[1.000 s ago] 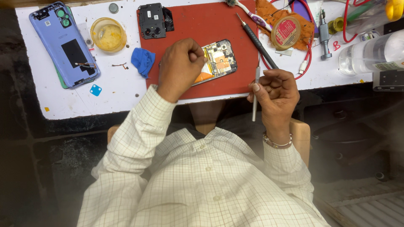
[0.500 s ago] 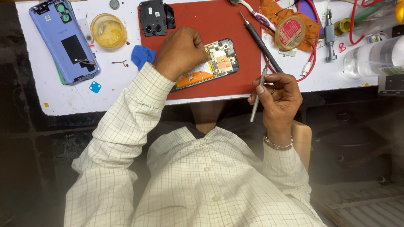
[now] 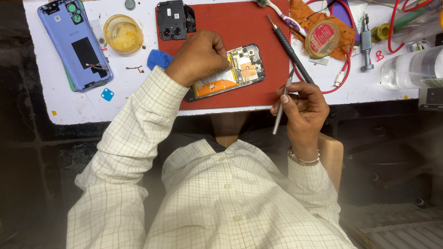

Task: The person works on a disassembled smartphone at a repair bench. They dip a tool into a small jar of flux, then use a soldering iron to solder components on the exposed phone motherboard, repeatedly repositioning the board and applying the iron to different points, and periodically returning to the flux jar.

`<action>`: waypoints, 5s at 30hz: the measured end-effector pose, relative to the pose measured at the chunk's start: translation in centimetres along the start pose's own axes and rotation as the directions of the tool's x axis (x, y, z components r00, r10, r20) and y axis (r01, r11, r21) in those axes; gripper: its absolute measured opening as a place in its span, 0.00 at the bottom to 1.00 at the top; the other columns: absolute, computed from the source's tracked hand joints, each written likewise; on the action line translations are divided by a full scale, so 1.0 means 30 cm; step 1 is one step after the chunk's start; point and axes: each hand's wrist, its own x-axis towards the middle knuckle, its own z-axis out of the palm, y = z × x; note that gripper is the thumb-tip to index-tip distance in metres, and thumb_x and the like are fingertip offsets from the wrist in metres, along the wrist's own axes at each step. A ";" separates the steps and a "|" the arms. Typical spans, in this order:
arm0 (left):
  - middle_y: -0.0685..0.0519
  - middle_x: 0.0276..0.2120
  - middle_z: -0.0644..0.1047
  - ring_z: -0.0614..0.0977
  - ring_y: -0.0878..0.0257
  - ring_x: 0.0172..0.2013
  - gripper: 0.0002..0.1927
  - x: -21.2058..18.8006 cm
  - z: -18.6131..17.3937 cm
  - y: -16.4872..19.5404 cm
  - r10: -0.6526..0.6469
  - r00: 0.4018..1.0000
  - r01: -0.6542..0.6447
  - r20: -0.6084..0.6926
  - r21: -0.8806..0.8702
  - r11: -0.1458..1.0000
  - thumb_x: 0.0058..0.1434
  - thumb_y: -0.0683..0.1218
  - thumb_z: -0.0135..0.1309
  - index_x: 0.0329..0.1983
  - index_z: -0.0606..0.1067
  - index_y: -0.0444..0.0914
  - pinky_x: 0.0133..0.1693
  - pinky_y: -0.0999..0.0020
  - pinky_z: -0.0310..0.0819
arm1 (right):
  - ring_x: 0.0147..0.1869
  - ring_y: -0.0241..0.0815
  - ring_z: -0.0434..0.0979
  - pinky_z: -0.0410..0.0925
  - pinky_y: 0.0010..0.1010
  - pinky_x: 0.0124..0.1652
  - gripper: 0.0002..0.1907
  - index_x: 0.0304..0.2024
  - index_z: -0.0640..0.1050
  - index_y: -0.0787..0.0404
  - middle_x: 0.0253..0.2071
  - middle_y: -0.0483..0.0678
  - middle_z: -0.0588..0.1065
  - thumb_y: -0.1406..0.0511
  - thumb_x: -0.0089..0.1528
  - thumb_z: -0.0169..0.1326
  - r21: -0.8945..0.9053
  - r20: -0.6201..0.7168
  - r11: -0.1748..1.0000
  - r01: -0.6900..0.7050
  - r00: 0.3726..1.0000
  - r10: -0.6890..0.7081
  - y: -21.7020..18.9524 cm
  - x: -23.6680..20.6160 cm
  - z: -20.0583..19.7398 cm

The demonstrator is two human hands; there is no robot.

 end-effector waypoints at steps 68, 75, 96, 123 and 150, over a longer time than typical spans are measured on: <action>0.50 0.20 0.79 0.82 0.65 0.22 0.11 0.020 0.022 0.023 -0.068 0.996 0.078 -0.059 0.186 0.980 0.44 0.44 0.69 0.21 0.75 0.39 0.27 0.66 0.76 | 0.48 0.48 0.83 0.73 0.35 0.50 0.10 0.45 0.82 0.67 0.41 0.53 0.81 0.76 0.60 0.62 -0.640 0.238 0.637 0.430 0.899 -0.367 -0.017 0.101 0.161; 0.50 0.20 0.79 0.82 0.64 0.22 0.11 0.022 0.024 0.017 -0.071 0.996 0.081 -0.057 0.192 0.978 0.44 0.44 0.68 0.21 0.75 0.39 0.27 0.65 0.76 | 0.48 0.49 0.83 0.73 0.36 0.51 0.10 0.45 0.82 0.67 0.40 0.53 0.81 0.76 0.60 0.62 -0.649 0.230 0.638 0.415 0.906 -0.355 -0.017 0.101 0.164; 0.50 0.21 0.80 0.83 0.64 0.22 0.10 0.020 0.014 0.037 -0.102 0.994 0.107 -0.038 0.182 0.978 0.44 0.43 0.67 0.21 0.75 0.39 0.28 0.65 0.77 | 0.49 0.48 0.80 0.72 0.35 0.50 0.11 0.45 0.83 0.65 0.40 0.51 0.81 0.75 0.59 0.63 -0.659 0.198 0.650 0.378 0.921 -0.334 -0.024 0.104 0.166; 0.51 0.19 0.79 0.81 0.64 0.21 0.10 0.017 0.014 0.029 -0.093 0.995 0.099 -0.039 0.196 0.976 0.44 0.44 0.67 0.20 0.75 0.39 0.26 0.65 0.74 | 0.49 0.46 0.82 0.72 0.34 0.52 0.12 0.47 0.83 0.64 0.44 0.50 0.82 0.76 0.61 0.63 -0.634 0.193 0.666 0.394 0.914 -0.357 -0.020 0.097 0.170; 0.51 0.18 0.78 0.80 0.65 0.20 0.09 0.027 0.013 0.022 -0.086 0.996 0.091 -0.035 0.175 0.980 0.43 0.43 0.65 0.20 0.75 0.39 0.26 0.65 0.74 | 0.48 0.46 0.83 0.73 0.36 0.53 0.11 0.46 0.82 0.65 0.43 0.51 0.82 0.77 0.61 0.63 -0.631 0.220 0.650 0.423 0.901 -0.373 -0.027 0.113 0.171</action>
